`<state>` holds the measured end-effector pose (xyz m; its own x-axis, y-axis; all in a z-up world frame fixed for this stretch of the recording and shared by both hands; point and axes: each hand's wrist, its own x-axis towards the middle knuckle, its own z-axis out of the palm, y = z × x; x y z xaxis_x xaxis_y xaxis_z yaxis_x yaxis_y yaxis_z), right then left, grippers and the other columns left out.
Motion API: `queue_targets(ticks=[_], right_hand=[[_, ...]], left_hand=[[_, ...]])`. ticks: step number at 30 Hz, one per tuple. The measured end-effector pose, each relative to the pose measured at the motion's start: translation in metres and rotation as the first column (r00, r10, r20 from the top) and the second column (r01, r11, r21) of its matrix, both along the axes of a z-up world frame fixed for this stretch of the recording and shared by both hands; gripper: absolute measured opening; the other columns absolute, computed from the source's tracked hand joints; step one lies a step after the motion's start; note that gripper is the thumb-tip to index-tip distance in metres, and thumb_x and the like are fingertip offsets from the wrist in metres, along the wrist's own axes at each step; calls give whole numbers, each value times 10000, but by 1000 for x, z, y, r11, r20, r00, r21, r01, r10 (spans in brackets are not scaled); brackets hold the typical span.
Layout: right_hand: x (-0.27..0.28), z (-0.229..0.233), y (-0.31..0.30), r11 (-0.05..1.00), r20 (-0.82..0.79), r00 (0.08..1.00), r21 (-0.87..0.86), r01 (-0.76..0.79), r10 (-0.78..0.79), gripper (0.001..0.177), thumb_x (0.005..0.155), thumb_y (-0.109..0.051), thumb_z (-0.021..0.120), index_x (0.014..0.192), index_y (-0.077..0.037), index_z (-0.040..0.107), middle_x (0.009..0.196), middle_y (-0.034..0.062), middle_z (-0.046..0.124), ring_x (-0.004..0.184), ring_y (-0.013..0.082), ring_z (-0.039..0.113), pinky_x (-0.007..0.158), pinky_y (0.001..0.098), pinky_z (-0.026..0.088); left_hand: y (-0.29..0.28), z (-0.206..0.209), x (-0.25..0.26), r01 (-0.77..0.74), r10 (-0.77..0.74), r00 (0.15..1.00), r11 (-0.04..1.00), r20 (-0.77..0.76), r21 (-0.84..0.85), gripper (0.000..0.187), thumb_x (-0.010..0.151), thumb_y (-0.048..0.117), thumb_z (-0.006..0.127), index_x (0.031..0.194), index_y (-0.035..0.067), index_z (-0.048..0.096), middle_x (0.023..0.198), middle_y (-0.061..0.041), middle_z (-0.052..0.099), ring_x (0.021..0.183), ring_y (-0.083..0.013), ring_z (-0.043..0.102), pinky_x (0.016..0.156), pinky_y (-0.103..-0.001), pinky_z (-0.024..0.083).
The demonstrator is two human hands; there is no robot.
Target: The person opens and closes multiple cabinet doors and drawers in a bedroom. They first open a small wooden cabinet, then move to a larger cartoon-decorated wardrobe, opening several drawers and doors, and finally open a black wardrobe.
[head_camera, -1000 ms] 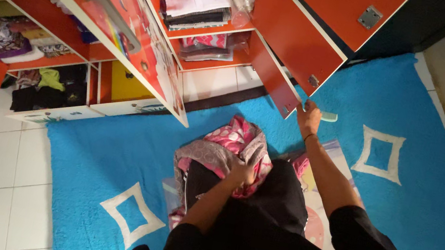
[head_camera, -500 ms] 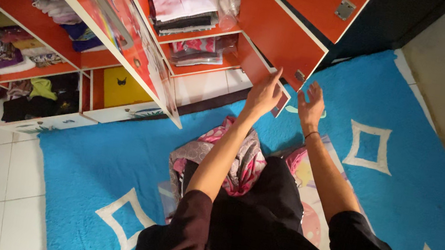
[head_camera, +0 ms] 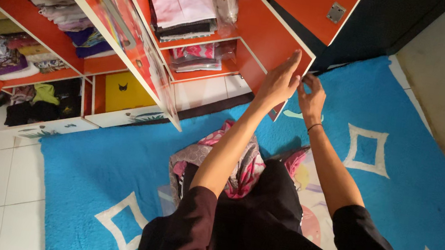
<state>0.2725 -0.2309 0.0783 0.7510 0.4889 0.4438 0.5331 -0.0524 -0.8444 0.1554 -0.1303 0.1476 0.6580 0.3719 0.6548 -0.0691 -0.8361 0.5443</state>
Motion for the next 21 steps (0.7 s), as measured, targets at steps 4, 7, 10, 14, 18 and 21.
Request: queue_targets(ticks=[4, 7, 10, 14, 18, 21], right_hand=[[-2, 24, -2, 996, -63, 996, 71, -55, 60, 782, 945, -318, 805, 1526, -22, 373, 1509, 246, 480, 1405, 367, 514, 1157, 463, 444], [9, 58, -3, 932, -129, 950, 272, -241, 284, 1099, 949, -588, 754, 1706, -118, 110, 1772, 230, 151, 1645, 418, 211, 1335, 537, 258], [29, 101, 0, 932, 109, 976, 294, -212, 187, 963, 1062, -582, 632, 1733, -130, 111, 1808, 220, 118, 1689, 383, 187, 1398, 516, 223], [45, 149, 6, 879, 184, 952, 370, -299, 247, 582, 1145, -331, 645, 1589, -10, 450, 1587, 240, 557, 1518, 315, 535, 1281, 456, 462], [22, 163, 5, 959, 85, 991, 258, -117, 98, 296, 1069, -159, 711, 1262, 63, 678, 1150, 138, 770, 1084, 180, 750, 947, 303, 614], [-4, 161, 5, 975, 88, 993, 200, -95, 79, 229, 1058, -119, 762, 1162, 80, 722, 1039, 119, 786, 951, 131, 747, 818, 259, 610]], left_hand=[[0, -5, -7, -19, 17, 998, 999, -58, -28, 748, 945, 118, 661, 1587, 44, 283, 1556, -246, 461, 1386, -410, 507, 1119, -449, 473], [1, 1, -16, 25, -27, 999, 999, 37, 41, 778, 924, 56, 631, 1609, 59, 263, 1600, -246, 398, 1438, -434, 495, 1156, -457, 468], [-1, 13, -21, -38, 46, 997, 992, -65, 123, 807, 883, 36, 625, 1608, 64, 271, 1645, -246, 332, 1388, -450, 487, 1091, -485, 495], [-4, 23, -20, -185, 225, 972, 913, -69, 364, 708, 851, 56, 650, 1520, 142, 434, 1615, -141, 404, 1413, -370, 508, 1008, -509, 514], [-4, 10, -22, -159, 214, 971, 909, -106, 385, 614, 870, 70, 669, 1461, 125, 515, 1567, -118, 487, 1405, -344, 535, 961, -478, 534], [-2, -12, -30, -157, 209, 973, 910, -97, 384, 626, 815, 93, 688, 1422, 103, 538, 1518, -154, 523, 1348, -359, 551, 906, -489, 528]])
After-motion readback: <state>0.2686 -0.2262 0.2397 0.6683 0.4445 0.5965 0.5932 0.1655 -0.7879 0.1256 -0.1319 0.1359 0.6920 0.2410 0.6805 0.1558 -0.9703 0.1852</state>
